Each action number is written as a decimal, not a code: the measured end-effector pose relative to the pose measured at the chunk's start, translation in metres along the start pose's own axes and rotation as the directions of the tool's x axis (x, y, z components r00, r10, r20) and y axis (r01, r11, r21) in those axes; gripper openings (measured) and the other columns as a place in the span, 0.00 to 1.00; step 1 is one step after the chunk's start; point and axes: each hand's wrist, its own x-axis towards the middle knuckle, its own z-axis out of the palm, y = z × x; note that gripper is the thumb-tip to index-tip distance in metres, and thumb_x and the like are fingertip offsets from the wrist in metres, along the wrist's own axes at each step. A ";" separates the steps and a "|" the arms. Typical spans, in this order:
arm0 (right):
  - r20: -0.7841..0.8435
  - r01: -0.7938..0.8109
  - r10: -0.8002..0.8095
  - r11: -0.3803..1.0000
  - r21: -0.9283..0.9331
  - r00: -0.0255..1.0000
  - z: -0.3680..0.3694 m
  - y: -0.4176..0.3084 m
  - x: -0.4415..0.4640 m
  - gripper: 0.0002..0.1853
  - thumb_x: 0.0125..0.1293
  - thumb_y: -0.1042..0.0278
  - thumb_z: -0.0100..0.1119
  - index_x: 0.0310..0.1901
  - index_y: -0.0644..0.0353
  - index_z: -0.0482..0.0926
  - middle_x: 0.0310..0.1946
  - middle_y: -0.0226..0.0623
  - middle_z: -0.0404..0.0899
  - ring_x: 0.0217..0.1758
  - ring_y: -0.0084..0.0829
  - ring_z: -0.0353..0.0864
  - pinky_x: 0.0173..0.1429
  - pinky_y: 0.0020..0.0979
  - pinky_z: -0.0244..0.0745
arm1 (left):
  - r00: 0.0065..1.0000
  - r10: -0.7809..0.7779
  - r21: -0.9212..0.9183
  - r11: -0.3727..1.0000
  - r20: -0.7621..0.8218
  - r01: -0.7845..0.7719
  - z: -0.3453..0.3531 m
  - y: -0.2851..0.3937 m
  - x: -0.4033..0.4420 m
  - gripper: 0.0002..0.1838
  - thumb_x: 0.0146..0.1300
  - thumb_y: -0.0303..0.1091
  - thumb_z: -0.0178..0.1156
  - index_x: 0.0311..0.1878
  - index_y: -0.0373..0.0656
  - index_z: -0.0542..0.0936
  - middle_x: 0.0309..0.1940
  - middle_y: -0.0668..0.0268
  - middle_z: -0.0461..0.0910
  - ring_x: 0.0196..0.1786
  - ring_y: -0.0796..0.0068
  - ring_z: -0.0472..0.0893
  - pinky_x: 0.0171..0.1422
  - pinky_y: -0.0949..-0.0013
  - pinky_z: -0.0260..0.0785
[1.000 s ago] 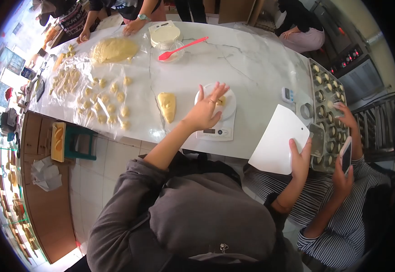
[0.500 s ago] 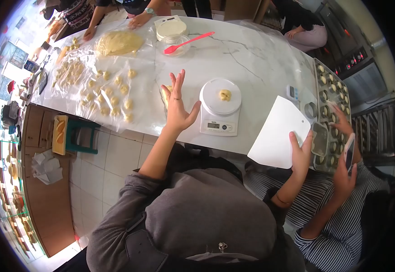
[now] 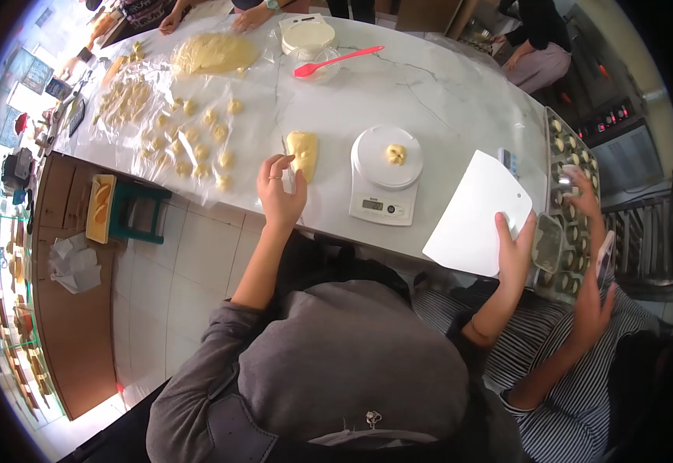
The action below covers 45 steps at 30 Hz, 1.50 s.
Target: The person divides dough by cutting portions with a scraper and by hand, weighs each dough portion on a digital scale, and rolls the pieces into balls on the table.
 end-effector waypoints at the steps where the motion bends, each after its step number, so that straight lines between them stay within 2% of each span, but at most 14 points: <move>1: 0.006 -0.006 0.006 1.000 0.001 1.000 0.002 0.000 0.000 0.25 0.62 0.68 0.57 0.57 0.67 0.62 0.50 0.44 0.70 0.55 0.33 0.68 0.60 0.32 0.60 | 1.000 0.021 0.043 0.999 -0.002 -0.020 0.001 -0.001 -0.003 0.18 0.48 0.25 0.62 0.45 0.43 0.76 0.44 0.62 0.74 0.48 0.63 0.73 0.53 0.60 0.63; 3: 0.016 -0.013 0.013 1.000 0.006 1.000 0.005 0.000 0.000 0.24 0.62 0.68 0.57 0.57 0.67 0.62 0.50 0.44 0.70 0.55 0.33 0.68 0.61 0.32 0.60 | 0.996 0.000 0.163 0.986 0.087 -0.014 0.003 -0.007 -0.013 0.17 0.48 0.28 0.64 0.45 0.43 0.77 0.42 0.64 0.75 0.48 0.62 0.72 0.54 0.60 0.62; 6: 0.021 0.002 -0.002 1.000 0.009 1.000 0.009 0.003 0.000 0.24 0.62 0.68 0.57 0.57 0.68 0.62 0.50 0.44 0.70 0.54 0.34 0.69 0.60 0.32 0.61 | 0.988 -0.072 0.163 0.985 0.135 0.050 0.004 -0.012 -0.011 0.16 0.49 0.29 0.65 0.44 0.44 0.78 0.40 0.65 0.75 0.46 0.63 0.73 0.54 0.60 0.62; 15: 0.046 0.027 -0.028 0.999 0.021 0.999 0.017 -0.007 0.000 0.25 0.62 0.68 0.57 0.57 0.68 0.62 0.51 0.44 0.70 0.55 0.33 0.68 0.61 0.32 0.60 | 0.990 -0.121 -0.001 0.993 0.066 0.121 0.003 -0.019 -0.017 0.09 0.51 0.25 0.62 0.38 0.41 0.79 0.28 0.65 0.77 0.33 0.65 0.76 0.44 0.66 0.67; 21: 0.050 0.028 -0.029 1.000 0.012 0.998 0.020 -0.004 0.002 0.25 0.61 0.68 0.58 0.57 0.68 0.62 0.52 0.44 0.70 0.56 0.33 0.68 0.62 0.32 0.58 | 0.987 -0.145 -0.039 0.988 0.067 0.148 0.001 -0.017 -0.016 0.08 0.52 0.23 0.60 0.38 0.40 0.80 0.29 0.63 0.77 0.34 0.65 0.77 0.43 0.66 0.67; 27: 0.088 0.065 -0.061 0.997 -0.034 0.994 0.040 -0.024 0.003 0.26 0.62 0.68 0.57 0.59 0.68 0.61 0.52 0.47 0.71 0.55 0.34 0.70 0.60 0.32 0.63 | 0.998 -0.006 0.045 0.999 0.060 0.004 -0.003 -0.005 -0.013 0.11 0.51 0.24 0.61 0.40 0.39 0.79 0.31 0.62 0.78 0.35 0.64 0.77 0.44 0.66 0.68; 30: 0.315 0.164 -0.166 0.986 0.034 0.934 0.091 -0.049 -0.002 0.26 0.62 0.69 0.56 0.59 0.69 0.59 0.45 0.50 0.77 0.47 0.36 0.79 0.51 0.34 0.73 | 0.992 -0.114 0.002 0.993 0.055 0.114 0.002 -0.014 -0.015 0.14 0.49 0.24 0.63 0.42 0.39 0.78 0.31 0.61 0.78 0.35 0.64 0.77 0.44 0.66 0.69; 31: 0.385 0.310 -0.278 0.950 -0.022 0.880 0.112 -0.049 -0.002 0.28 0.62 0.68 0.56 0.60 0.70 0.58 0.38 0.54 0.79 0.42 0.44 0.81 0.46 0.37 0.74 | 0.988 -0.140 -0.014 0.990 0.058 0.141 0.001 -0.013 -0.015 0.14 0.48 0.24 0.64 0.41 0.39 0.78 0.31 0.61 0.78 0.35 0.64 0.77 0.44 0.65 0.69; 32: 0.487 0.289 -0.164 0.937 -0.195 0.858 0.132 -0.064 -0.006 0.31 0.61 0.66 0.56 0.61 0.70 0.56 0.30 0.56 0.78 0.35 0.51 0.79 0.41 0.41 0.74 | 0.984 -0.166 -0.032 0.985 0.061 0.168 0.001 -0.012 -0.014 0.13 0.48 0.24 0.64 0.40 0.39 0.79 0.31 0.61 0.78 0.34 0.64 0.77 0.44 0.65 0.69; 33: 0.602 0.313 -0.138 0.929 -0.197 0.786 0.152 -0.076 -0.006 0.33 0.60 0.66 0.57 0.62 0.72 0.55 0.37 0.61 0.76 0.42 0.54 0.78 0.46 0.41 0.72 | 0.979 -0.191 -0.049 0.980 0.066 0.194 0.000 -0.012 -0.014 0.13 0.48 0.24 0.64 0.40 0.39 0.79 0.31 0.60 0.78 0.34 0.64 0.78 0.44 0.65 0.68; 35: 0.716 0.459 -0.097 0.824 -0.332 0.691 0.187 -0.088 -0.008 0.32 0.59 0.65 0.56 0.61 0.70 0.56 0.29 0.58 0.77 0.35 0.55 0.78 0.39 0.46 0.72 | 0.986 -0.156 -0.050 0.986 0.066 0.160 -0.002 -0.015 -0.017 0.11 0.48 0.23 0.64 0.38 0.39 0.80 0.30 0.59 0.79 0.33 0.64 0.78 0.40 0.67 0.71; 38: 0.782 0.610 -0.171 0.730 -0.309 0.600 0.217 -0.083 -0.012 0.29 0.58 0.67 0.56 0.60 0.70 0.60 0.23 0.51 0.78 0.28 0.51 0.79 0.33 0.44 0.73 | 0.994 -0.108 -0.027 0.994 0.031 0.108 -0.004 -0.022 -0.019 0.09 0.49 0.22 0.63 0.36 0.38 0.81 0.30 0.58 0.79 0.32 0.65 0.79 0.38 0.68 0.71; 41: 0.809 0.650 -0.155 0.687 -0.324 0.567 0.226 -0.084 -0.014 0.25 0.60 0.71 0.48 0.59 0.70 0.61 0.25 0.51 0.78 0.30 0.47 0.81 0.33 0.43 0.75 | 0.989 -0.139 -0.033 0.989 0.042 0.141 -0.008 -0.023 -0.021 0.10 0.48 0.23 0.64 0.36 0.37 0.81 0.32 0.59 0.79 0.34 0.63 0.78 0.43 0.65 0.69; 45: 0.800 0.641 -0.147 0.689 -0.340 0.582 0.231 -0.088 -0.021 0.26 0.58 0.72 0.51 0.59 0.71 0.61 0.23 0.50 0.78 0.28 0.48 0.80 0.32 0.43 0.74 | 0.992 -0.112 0.033 0.993 0.056 0.110 -0.012 -0.014 -0.015 0.13 0.46 0.25 0.65 0.37 0.36 0.81 0.36 0.58 0.78 0.38 0.61 0.77 0.45 0.63 0.68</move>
